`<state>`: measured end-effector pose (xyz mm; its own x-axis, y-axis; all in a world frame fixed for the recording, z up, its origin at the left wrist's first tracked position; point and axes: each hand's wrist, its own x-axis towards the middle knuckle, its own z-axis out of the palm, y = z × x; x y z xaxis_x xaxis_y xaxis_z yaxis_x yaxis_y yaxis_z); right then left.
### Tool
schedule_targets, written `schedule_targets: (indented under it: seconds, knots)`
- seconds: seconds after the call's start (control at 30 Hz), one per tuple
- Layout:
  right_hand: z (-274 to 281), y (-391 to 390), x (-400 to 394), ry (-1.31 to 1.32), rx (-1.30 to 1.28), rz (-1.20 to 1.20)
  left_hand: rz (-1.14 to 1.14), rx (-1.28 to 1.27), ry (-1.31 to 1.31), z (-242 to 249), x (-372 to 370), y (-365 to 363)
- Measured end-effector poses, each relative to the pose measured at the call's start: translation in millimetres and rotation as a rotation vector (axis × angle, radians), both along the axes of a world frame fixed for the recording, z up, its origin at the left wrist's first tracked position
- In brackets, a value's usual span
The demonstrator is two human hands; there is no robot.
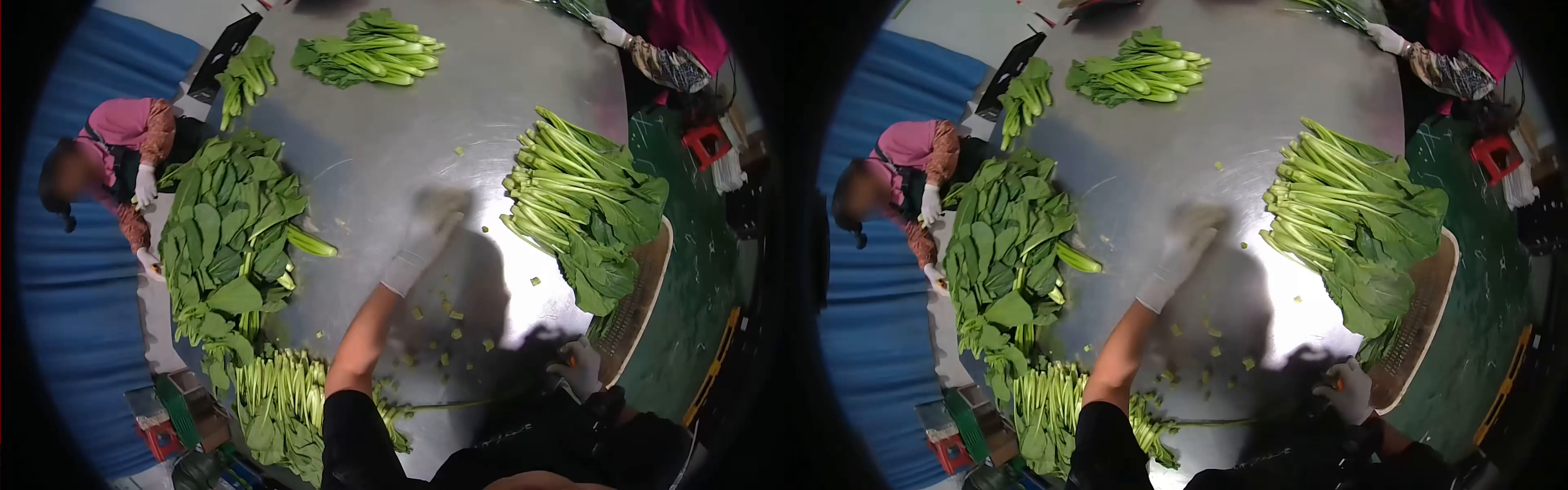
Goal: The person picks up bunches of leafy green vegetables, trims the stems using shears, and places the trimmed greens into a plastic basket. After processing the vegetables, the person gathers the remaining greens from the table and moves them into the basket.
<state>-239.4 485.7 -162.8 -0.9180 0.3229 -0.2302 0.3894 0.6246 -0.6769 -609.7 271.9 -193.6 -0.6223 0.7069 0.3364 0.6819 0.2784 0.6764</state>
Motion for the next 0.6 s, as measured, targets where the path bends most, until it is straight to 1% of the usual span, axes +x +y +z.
schedule_targets:
  seconds: [0.03, 0.1, 0.17, 0.23, 0.27, 0.33, 0.37, 0.43, 0.5, 0.53, 0.6]
  knots:
    - [1.9, -0.2, -1.1, -0.013, 0.001, 0.010, -0.008, 0.007, -0.013, 5.3, -2.1, 9.7]
    - [4.3, 0.9, -2.6, -0.016, 0.033, 0.043, 0.098, 0.200, -0.285, 10.2, -20.4, 31.5]
    - [3.5, -0.2, -4.4, -0.001, 0.023, 0.027, 0.265, 0.173, 0.102, 15.2, -65.2, 51.0]
    - [5.4, 0.0, -3.4, -0.004, 0.007, 0.027, 0.280, 0.089, 0.122, -1.2, -85.5, 67.9]
    - [10.3, 0.3, -4.2, -0.026, 0.007, 0.013, 0.267, 0.087, 0.100, -7.0, -74.8, 72.3]
    - [16.5, 0.7, -9.6, -0.061, -0.012, 0.028, 0.018, -0.130, 0.252, -9.9, -55.7, 77.1]
    - [13.0, 0.6, -6.7, -0.067, -0.056, 0.004, -0.065, -0.104, 0.206, -22.8, -44.0, 72.9]
    - [7.7, -0.3, -2.1, -0.071, -0.083, -0.011, -0.107, -0.285, 0.063, -5.4, 4.9, 56.7]
    - [11.7, 0.8, -4.1, -0.072, -0.104, -0.021, -0.108, -0.203, 0.002, 2.1, 57.9, 40.5]
    - [10.6, 1.6, -2.1, -0.072, -0.110, -0.022, -0.109, -0.209, 0.001, 5.5, 86.4, 34.1]
    - [-3.4, 2.6, 6.2, 0.014, -0.135, -0.022, -0.030, -0.224, -0.057, 13.5, 138.2, 26.7]
